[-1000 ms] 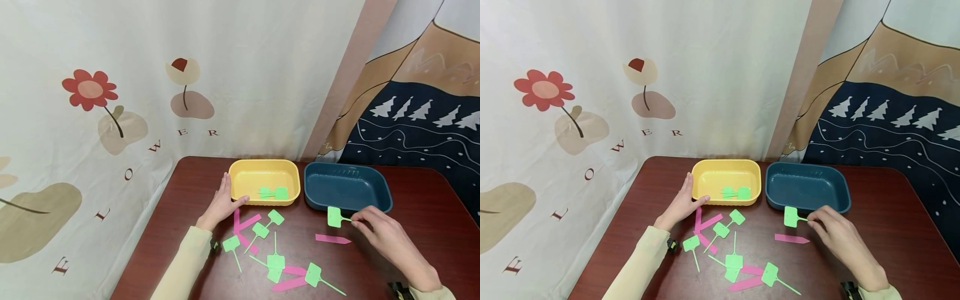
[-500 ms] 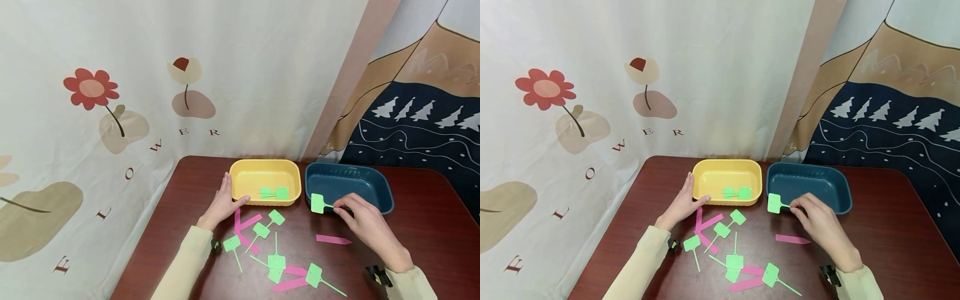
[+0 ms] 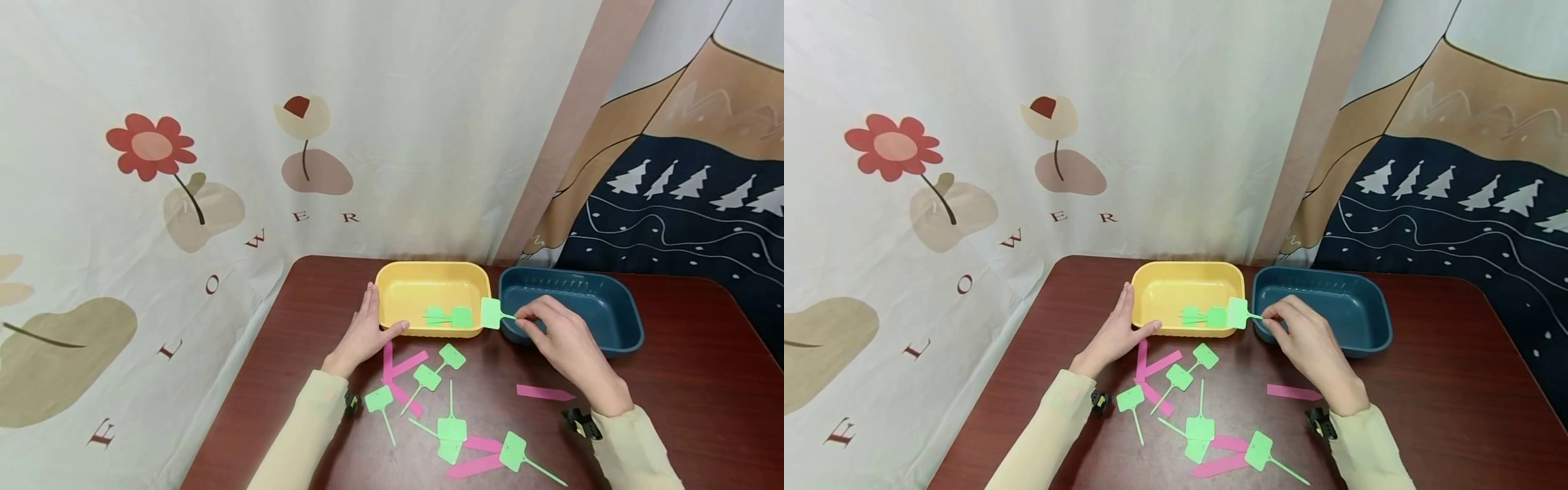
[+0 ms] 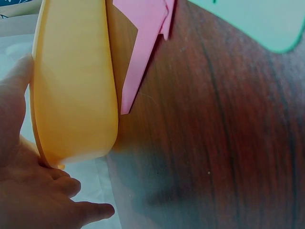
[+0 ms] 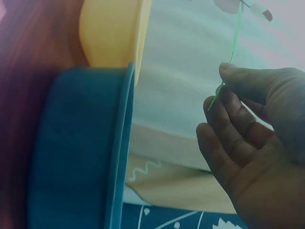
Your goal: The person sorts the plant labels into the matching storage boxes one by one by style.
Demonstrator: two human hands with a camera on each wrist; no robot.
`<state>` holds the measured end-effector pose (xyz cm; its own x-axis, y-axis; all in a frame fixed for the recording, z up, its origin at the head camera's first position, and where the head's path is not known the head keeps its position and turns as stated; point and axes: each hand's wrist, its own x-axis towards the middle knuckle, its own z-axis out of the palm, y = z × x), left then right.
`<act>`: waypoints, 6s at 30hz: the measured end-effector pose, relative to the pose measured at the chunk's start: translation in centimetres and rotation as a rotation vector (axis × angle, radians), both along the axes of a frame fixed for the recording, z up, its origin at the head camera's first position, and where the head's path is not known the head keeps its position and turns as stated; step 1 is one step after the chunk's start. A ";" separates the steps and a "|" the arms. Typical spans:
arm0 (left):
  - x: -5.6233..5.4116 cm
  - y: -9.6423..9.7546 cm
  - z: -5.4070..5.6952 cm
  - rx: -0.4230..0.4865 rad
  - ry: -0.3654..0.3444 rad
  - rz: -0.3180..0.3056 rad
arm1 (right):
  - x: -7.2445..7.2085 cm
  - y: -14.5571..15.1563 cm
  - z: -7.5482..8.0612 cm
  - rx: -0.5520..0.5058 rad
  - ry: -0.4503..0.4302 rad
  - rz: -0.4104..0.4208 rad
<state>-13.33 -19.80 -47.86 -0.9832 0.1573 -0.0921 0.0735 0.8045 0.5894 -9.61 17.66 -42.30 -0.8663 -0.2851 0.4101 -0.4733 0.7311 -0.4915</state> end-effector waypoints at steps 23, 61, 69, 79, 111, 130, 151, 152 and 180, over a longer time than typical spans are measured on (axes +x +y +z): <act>0.0 0.1 0.0 -0.006 -0.007 0.002 | -4.4 -6.1 -1.4 0.075 -0.094 0.086; 0.1 0.2 0.0 -0.001 -0.002 0.007 | -7.0 -9.0 -3.6 0.245 0.002 0.114; 0.1 0.1 0.1 -0.008 -0.001 0.005 | -5.3 -7.9 -1.9 0.167 0.011 0.057; 0.1 0.1 0.1 0.003 -0.008 0.005 | -2.4 -6.1 -1.3 0.144 -0.002 0.028; 1.4 -2.3 1.9 -0.025 0.228 0.026 | 1.6 -5.7 -4.8 0.314 -0.036 0.160; 7.2 -3.6 1.8 -0.115 0.620 -0.364 | 1.7 -6.0 -5.0 0.328 -0.073 0.161; 10.9 -2.8 0.7 -0.254 0.484 -0.834 | 1.5 -6.1 -5.2 0.332 -0.072 0.159; 10.9 -2.8 0.7 -0.259 0.490 -0.849 | 1.5 -6.1 -5.2 0.332 -0.072 0.158; 11.1 -2.1 -0.6 -0.311 0.500 -0.820 | 1.7 -5.9 -5.4 0.329 -0.072 0.146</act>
<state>-2.23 -21.95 -48.42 -0.5192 0.8415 0.1495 0.8544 0.5073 0.1124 -7.91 11.78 -47.69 -0.8302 -0.5142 0.2154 -0.5569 0.7830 -0.2770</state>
